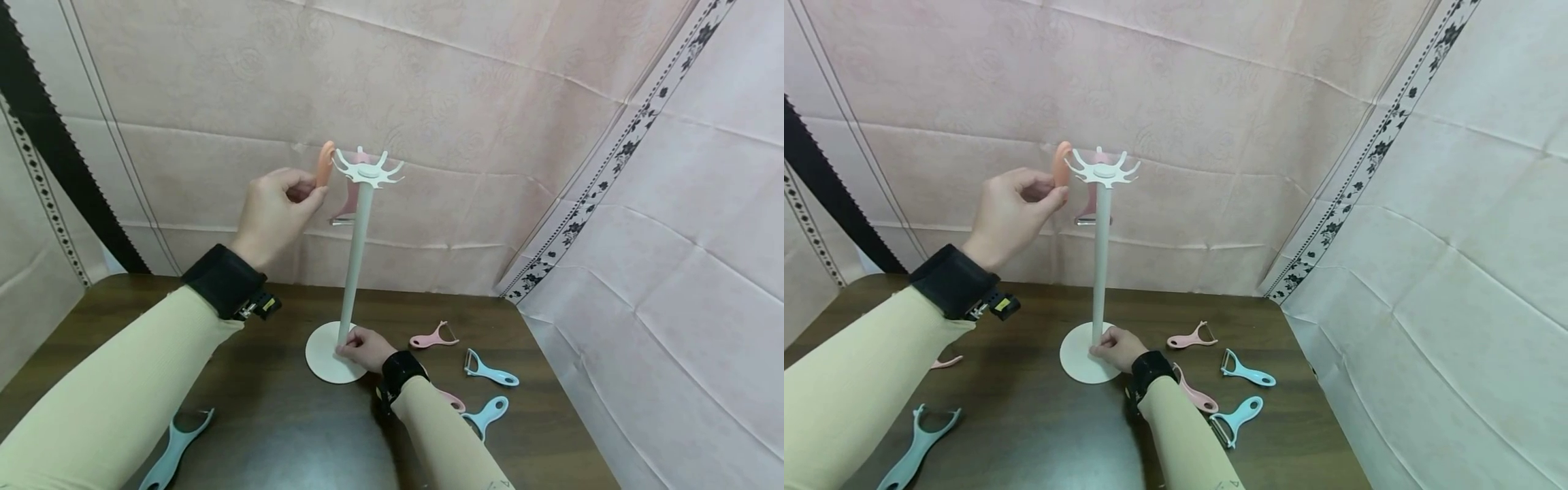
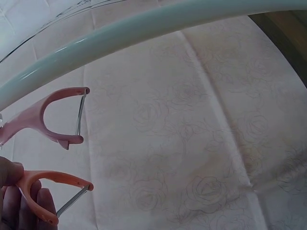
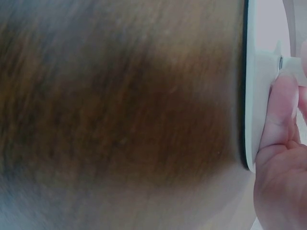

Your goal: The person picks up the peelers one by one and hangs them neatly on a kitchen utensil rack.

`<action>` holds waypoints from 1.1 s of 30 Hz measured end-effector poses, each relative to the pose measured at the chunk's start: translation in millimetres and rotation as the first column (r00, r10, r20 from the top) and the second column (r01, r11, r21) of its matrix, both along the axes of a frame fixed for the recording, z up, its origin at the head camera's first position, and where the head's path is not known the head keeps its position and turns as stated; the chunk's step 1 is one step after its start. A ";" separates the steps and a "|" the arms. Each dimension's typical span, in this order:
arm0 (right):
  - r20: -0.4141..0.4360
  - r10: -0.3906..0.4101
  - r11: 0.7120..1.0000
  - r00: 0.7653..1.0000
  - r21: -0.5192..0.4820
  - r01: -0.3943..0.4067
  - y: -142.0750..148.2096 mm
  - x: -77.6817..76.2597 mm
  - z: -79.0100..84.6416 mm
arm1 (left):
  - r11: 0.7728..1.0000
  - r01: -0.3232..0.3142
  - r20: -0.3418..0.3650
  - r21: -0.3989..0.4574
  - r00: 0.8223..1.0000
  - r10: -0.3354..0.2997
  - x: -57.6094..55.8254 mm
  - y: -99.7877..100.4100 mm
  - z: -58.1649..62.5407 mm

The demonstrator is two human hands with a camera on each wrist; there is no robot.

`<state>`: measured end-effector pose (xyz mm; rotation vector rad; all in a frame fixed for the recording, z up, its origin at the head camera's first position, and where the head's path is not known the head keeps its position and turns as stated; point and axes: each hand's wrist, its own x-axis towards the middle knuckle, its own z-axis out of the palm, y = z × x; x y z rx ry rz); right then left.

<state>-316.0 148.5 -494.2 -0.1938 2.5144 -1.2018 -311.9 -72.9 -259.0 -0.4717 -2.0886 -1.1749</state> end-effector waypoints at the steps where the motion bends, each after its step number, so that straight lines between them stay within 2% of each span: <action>1: -0.002 -0.001 1.000 1.000 0.002 0.001 -0.2 0.1 0.0 | 1.000 0.003 0.000 0.004 1.000 -0.003 0.3 0.5 0.4; 10: 0.000 -0.001 1.000 1.000 0.004 0.001 -0.7 1.5 0.6 | 0.998 0.031 -0.012 0.046 0.999 -0.031 2.4 3.7 1.7; 20: 0.010 0.001 1.000 1.000 0.000 -0.001 -2.7 3.2 2.9 | 0.999 0.009 -0.080 0.033 0.997 -0.007 0.6 1.7 -0.3; 33: 0.008 0.005 1.000 1.000 0.008 -0.005 -1.2 3.5 3.3 | 0.999 0.008 -0.096 0.048 0.995 -0.003 2.8 5.7 0.0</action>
